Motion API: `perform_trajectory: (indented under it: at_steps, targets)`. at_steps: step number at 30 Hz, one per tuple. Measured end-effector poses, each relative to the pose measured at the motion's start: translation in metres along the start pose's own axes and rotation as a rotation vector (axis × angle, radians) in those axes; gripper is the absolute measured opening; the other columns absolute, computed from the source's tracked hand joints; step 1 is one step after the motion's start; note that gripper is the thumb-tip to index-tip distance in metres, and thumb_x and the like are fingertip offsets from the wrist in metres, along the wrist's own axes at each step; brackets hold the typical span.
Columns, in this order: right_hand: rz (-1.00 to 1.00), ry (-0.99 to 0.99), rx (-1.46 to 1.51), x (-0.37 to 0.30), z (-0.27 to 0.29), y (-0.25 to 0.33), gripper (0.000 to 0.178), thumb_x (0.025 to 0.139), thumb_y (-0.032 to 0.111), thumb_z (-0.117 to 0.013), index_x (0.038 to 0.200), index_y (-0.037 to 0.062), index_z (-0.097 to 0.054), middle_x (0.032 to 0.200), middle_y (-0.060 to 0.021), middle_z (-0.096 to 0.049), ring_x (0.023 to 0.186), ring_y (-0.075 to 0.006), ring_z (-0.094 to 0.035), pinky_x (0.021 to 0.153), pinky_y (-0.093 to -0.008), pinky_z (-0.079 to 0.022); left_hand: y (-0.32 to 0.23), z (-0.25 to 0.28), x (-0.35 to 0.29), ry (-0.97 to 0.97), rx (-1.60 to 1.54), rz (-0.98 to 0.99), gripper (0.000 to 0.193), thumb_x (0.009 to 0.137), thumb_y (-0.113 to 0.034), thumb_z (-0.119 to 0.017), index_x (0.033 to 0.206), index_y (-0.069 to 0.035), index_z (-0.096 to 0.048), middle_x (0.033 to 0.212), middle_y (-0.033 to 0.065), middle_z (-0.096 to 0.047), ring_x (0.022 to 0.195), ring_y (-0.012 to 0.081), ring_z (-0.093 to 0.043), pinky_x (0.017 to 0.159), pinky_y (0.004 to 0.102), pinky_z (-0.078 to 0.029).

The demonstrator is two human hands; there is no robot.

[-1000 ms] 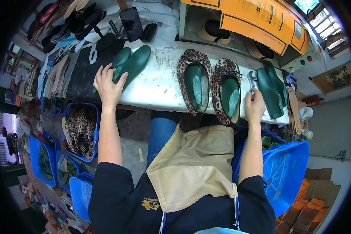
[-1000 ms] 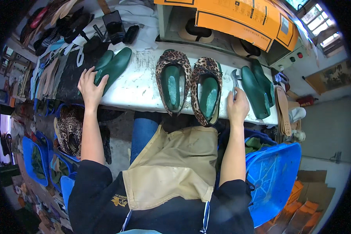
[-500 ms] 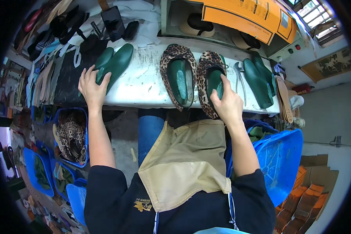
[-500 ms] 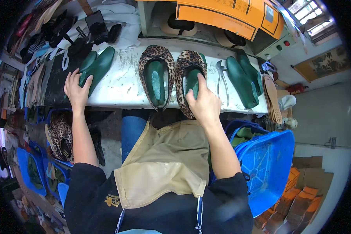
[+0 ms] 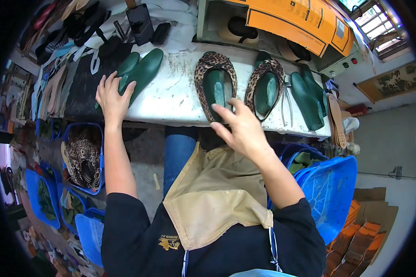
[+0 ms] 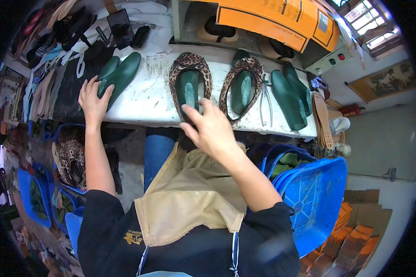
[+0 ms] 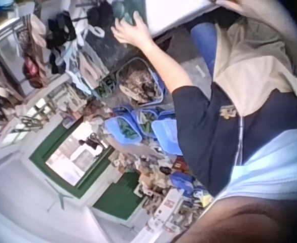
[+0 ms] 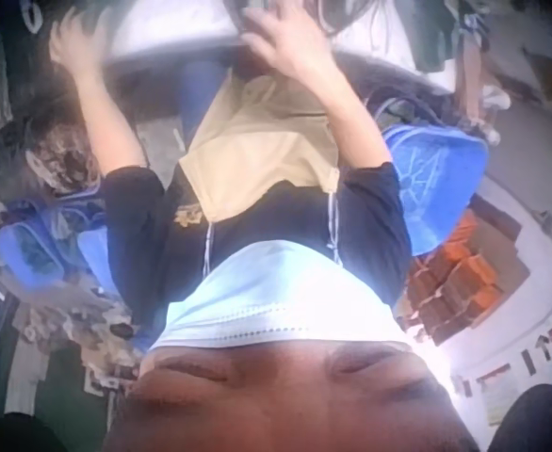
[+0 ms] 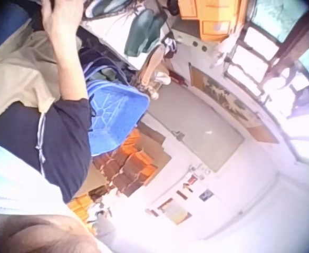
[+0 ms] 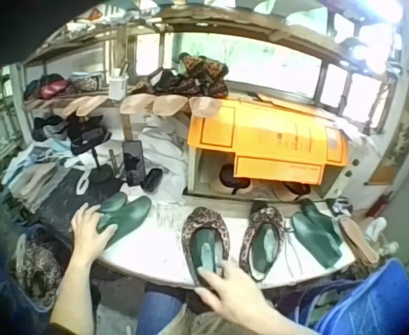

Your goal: Manually assemble shoe components by fitting leopard-print uppers onto lasts and preparing them for sole attachment.

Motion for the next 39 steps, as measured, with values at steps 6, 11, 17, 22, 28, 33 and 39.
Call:
perform_trajectory:
  at_steps: [6,11,17,22,28,33,39]
  targets:
    - [0.026,-0.006,-0.112,0.024,-0.022,-0.009,0.024,0.091,0.031,-0.071,0.105,0.0125,-0.070,0.094,-0.0161,-0.062,0.090,-0.0349,-0.062,0.079,-0.0452,-0.052,-0.043,0.007,0.000,-0.089,0.064,0.006,0.045,0.091,-0.038,-0.070,0.120,-0.004,-0.068,0.135,0.0114,-0.062,0.138,0.0357,-0.045,0.117,0.0532,-0.026]
    - [0.044,0.003,-0.072,0.023,-0.020,0.000,0.019,0.089,0.030,-0.072,0.093,0.0117,-0.068,0.081,-0.0128,-0.058,0.081,-0.0339,-0.063,0.069,-0.0462,-0.053,-0.103,-0.023,0.001,0.162,-0.809,0.061,0.038,0.096,-0.028,-0.066,0.123,-0.001,-0.065,0.124,0.0199,-0.066,0.115,0.0354,-0.063,0.101,0.0404,-0.048]
    - [-0.174,0.178,0.285,0.006,0.021,0.008,0.044,0.094,0.034,-0.067,0.131,0.0111,-0.063,0.118,-0.0216,-0.059,0.106,-0.0368,-0.063,0.093,-0.0434,-0.052,-0.128,-0.083,-0.004,0.404,-1.123,0.094,0.036,0.105,-0.029,-0.056,0.125,0.000,-0.063,0.119,0.0154,-0.067,0.106,0.0215,-0.065,0.094,0.0323,-0.049]
    - [-0.517,-0.239,-0.112,-0.034,0.038,-0.072,0.062,0.091,0.020,-0.065,0.146,-0.0016,-0.046,0.137,-0.0284,-0.051,0.111,-0.0409,-0.060,0.098,-0.0456,-0.048,-0.139,-0.082,-0.009,0.329,-1.109,0.182,0.031,0.104,-0.025,-0.056,0.121,0.000,-0.064,0.105,0.0129,-0.070,0.094,0.0210,-0.065,0.087,0.0323,-0.050]
    - [-0.731,-0.125,-0.039,-0.059,0.043,-0.087,0.048,0.088,0.014,-0.057,0.133,-0.0024,-0.060,0.106,-0.0276,-0.068,0.091,-0.0401,-0.067,0.086,-0.0468,-0.053,-0.141,-0.076,-0.010,0.290,-1.080,0.125,0.027,0.102,-0.021,-0.058,0.116,0.001,-0.066,0.106,0.0162,-0.070,0.096,0.0265,-0.069,0.085,0.0347,-0.053]
    - [-0.687,-0.126,-0.131,-0.051,0.055,-0.083,0.041,0.087,0.010,-0.054,0.125,-0.0019,-0.065,0.100,-0.0277,-0.069,0.091,-0.0438,-0.067,0.084,-0.0504,-0.053,-0.139,-0.077,-0.009,0.239,-1.036,0.057,0.025,0.100,-0.019,-0.059,0.113,0.001,-0.067,0.105,0.0163,-0.069,0.095,0.0291,-0.070,0.082,0.0355,-0.055]
    - [-0.575,-0.235,-0.163,-0.006,0.051,-0.119,0.041,0.090,0.016,-0.061,0.128,-0.0004,-0.062,0.094,-0.0242,-0.069,0.082,-0.0418,-0.067,0.078,-0.0506,-0.053,-0.137,-0.077,-0.008,0.246,-1.052,0.103,0.024,0.100,-0.018,-0.060,0.112,0.001,-0.067,0.105,0.0164,-0.069,0.095,0.0291,-0.069,0.083,0.0353,-0.054]
Point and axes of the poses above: each hand's wrist, its own x-axis towards the middle knuckle, its own z-axis out of the back of the hand, y = z × x, the point moved 3 cm from there along x, towards the middle knuckle
